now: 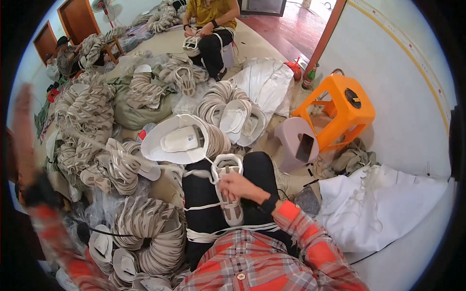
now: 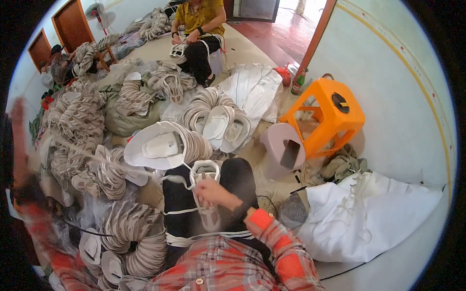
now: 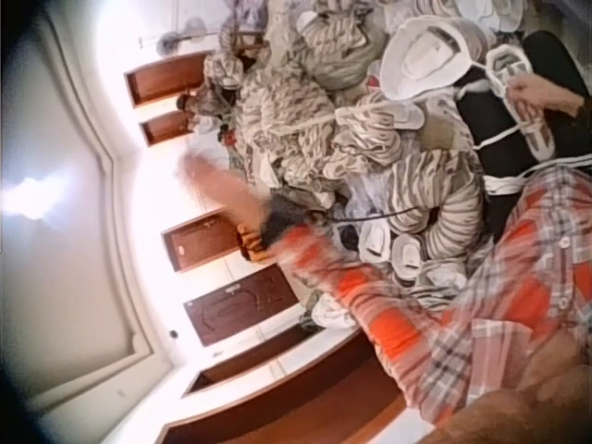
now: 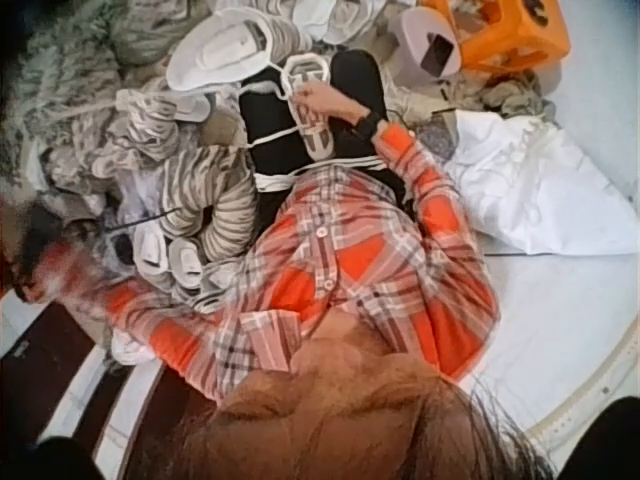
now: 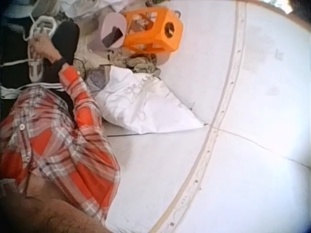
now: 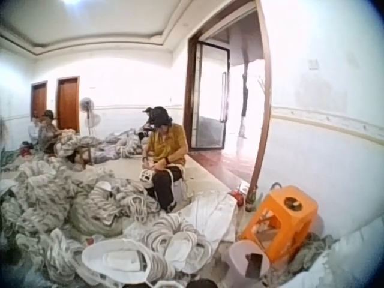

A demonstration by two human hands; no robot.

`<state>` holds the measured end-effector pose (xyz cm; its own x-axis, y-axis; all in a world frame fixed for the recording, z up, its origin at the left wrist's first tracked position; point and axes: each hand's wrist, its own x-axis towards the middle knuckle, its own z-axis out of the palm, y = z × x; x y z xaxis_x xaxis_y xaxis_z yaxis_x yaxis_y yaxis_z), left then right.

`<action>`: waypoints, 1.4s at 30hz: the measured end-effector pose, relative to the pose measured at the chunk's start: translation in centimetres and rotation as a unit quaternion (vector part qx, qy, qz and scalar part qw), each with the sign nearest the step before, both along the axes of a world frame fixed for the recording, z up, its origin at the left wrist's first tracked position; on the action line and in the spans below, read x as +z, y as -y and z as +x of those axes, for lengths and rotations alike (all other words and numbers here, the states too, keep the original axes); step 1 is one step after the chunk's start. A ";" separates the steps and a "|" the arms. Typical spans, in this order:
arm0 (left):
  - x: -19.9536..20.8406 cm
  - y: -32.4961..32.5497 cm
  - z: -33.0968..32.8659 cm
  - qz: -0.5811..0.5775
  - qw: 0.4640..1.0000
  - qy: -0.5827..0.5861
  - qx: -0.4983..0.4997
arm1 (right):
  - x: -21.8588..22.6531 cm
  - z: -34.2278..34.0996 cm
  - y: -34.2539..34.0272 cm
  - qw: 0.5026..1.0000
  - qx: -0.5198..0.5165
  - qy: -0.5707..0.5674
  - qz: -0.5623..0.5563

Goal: Lacing or stringing together shoe upper components in a production environment.

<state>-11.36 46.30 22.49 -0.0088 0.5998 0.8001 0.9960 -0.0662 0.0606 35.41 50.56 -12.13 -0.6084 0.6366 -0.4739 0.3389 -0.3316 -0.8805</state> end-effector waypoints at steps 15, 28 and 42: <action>-34.5 6.0 30.4 -0.419 0.875 -0.011 -0.240 | 4.9 -4.7 -1.5 0.991 0.051 -0.114 0.049; -22.8 11.7 17.9 -0.586 0.621 0.398 -0.336 | 6.4 -4.9 4.5 0.965 0.252 -0.037 0.057; -26.4 32.3 -4.5 -0.642 0.688 0.336 0.042 | 0.8 5.7 -2.2 0.957 -0.205 -0.186 -0.085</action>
